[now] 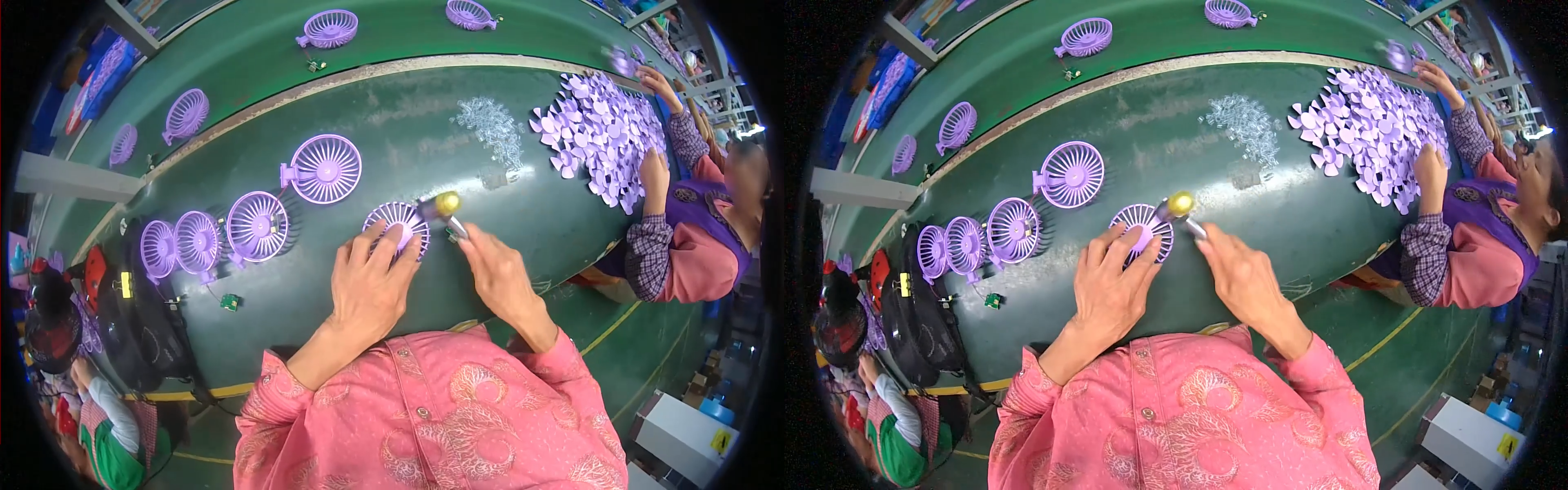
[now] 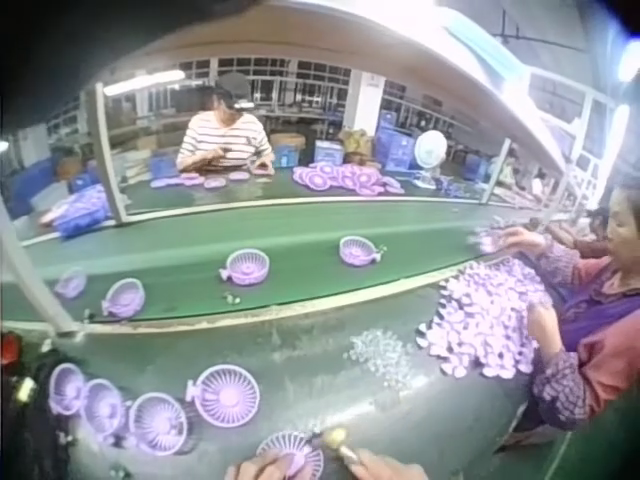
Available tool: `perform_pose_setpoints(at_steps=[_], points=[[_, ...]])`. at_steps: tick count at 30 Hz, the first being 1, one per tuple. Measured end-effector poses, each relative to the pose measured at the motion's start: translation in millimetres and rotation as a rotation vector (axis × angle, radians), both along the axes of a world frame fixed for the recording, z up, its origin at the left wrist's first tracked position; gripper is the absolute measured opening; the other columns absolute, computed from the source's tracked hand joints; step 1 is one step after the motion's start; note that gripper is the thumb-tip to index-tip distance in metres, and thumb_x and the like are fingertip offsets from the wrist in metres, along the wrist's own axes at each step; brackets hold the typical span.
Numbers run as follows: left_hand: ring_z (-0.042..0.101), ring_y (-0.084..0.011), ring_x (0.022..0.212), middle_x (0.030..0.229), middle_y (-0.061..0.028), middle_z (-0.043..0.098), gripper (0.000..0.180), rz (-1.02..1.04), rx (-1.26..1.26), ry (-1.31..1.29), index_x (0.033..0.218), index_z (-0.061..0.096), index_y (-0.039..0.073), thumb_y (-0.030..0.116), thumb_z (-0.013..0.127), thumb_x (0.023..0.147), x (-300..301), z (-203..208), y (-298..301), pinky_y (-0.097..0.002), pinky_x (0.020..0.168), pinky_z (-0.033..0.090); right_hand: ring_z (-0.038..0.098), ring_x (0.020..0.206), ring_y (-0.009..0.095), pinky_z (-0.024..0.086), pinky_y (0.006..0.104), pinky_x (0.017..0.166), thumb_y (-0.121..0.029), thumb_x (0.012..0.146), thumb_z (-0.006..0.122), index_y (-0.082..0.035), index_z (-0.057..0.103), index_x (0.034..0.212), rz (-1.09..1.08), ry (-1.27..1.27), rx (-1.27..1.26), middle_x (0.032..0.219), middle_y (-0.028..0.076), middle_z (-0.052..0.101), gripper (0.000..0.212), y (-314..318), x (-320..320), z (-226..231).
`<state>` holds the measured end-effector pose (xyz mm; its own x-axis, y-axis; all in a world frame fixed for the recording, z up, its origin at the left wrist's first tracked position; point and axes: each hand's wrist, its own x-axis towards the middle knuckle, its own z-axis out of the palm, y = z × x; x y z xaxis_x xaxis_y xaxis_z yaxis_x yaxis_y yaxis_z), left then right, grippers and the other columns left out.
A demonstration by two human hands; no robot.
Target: The person assembles small purple plastic fan-like components by securing pieces together with a rubber mallet on a factory assembly line.
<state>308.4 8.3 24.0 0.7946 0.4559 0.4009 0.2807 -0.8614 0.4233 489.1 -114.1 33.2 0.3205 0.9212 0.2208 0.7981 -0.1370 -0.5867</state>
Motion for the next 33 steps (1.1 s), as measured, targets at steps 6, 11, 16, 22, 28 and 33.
perform_pose_setpoints(at_steps=[6,11,16,22,28,33], points=[[0.053,-0.0305,0.113,0.119,-0.0094,0.056,0.035,0.008,-0.006,0.026,0.114,0.066,0.007,0.012,0.07,0.08,-9,4,-2,-0.043,0.086,0.043,0.047,0.055,0.004,0.037,0.0229,0.048,-0.026,0.097,0.061,0.001,0.067,0.096,-0.515,0.338,-0.056,0.067,0.0,0.061,0.028,-1,55,-8],[0.053,-0.0314,0.112,0.12,-0.0099,0.055,0.035,0.008,-0.005,0.041,0.115,0.066,0.007,0.01,0.069,0.08,-8,4,-2,-0.0432,0.086,0.043,0.064,0.066,0.022,0.049,0.035,0.064,-0.017,0.088,0.068,0.002,0.068,0.099,-0.581,0.234,-0.057,0.076,0.016,0.067,0.022,8,88,-13],[0.053,-0.0317,0.113,0.12,-0.0098,0.056,0.039,0.007,0.005,0.055,0.116,0.066,0.008,0.009,0.071,0.077,-8,4,-1,-0.0435,0.084,0.044,0.061,0.069,0.033,0.047,0.0413,0.065,-0.013,0.087,0.066,0.0,0.067,0.099,-0.48,-0.001,-0.062,0.082,0.019,0.061,0.018,18,91,-19],[0.053,-0.032,0.112,0.119,-0.0107,0.055,0.036,-0.002,-0.003,0.06,0.114,0.066,0.007,0.01,0.069,0.079,-7,8,0,-0.044,0.086,0.044,0.058,0.07,0.039,0.045,0.0446,0.065,-0.012,0.089,0.063,0.001,0.064,0.095,-0.426,-0.136,-0.045,0.082,0.021,0.058,0.014,30,89,-21],[0.053,-0.032,0.112,0.12,-0.0105,0.055,0.039,-0.024,-0.027,0.063,0.115,0.065,0.008,0.01,0.072,0.077,-24,8,6,-0.0433,0.085,0.043,0.055,0.058,0.024,0.042,0.0375,0.055,-0.012,0.088,0.068,0.001,0.064,0.097,-0.399,0.152,-0.056,0.067,0.011,0.055,0.017,29,67,-7],[0.053,-0.0341,0.11,0.124,-0.0144,0.053,0.059,0.012,-0.096,0.074,0.127,0.056,0.006,0.018,0.077,0.073,-23,18,9,-0.0446,0.086,0.043,0.035,0.039,0.001,0.021,0.0198,0.036,-0.005,0.088,0.069,0.0,0.065,0.1,-0.351,1.093,-0.095,0.065,-0.003,0.058,0.014,35,34,22]])
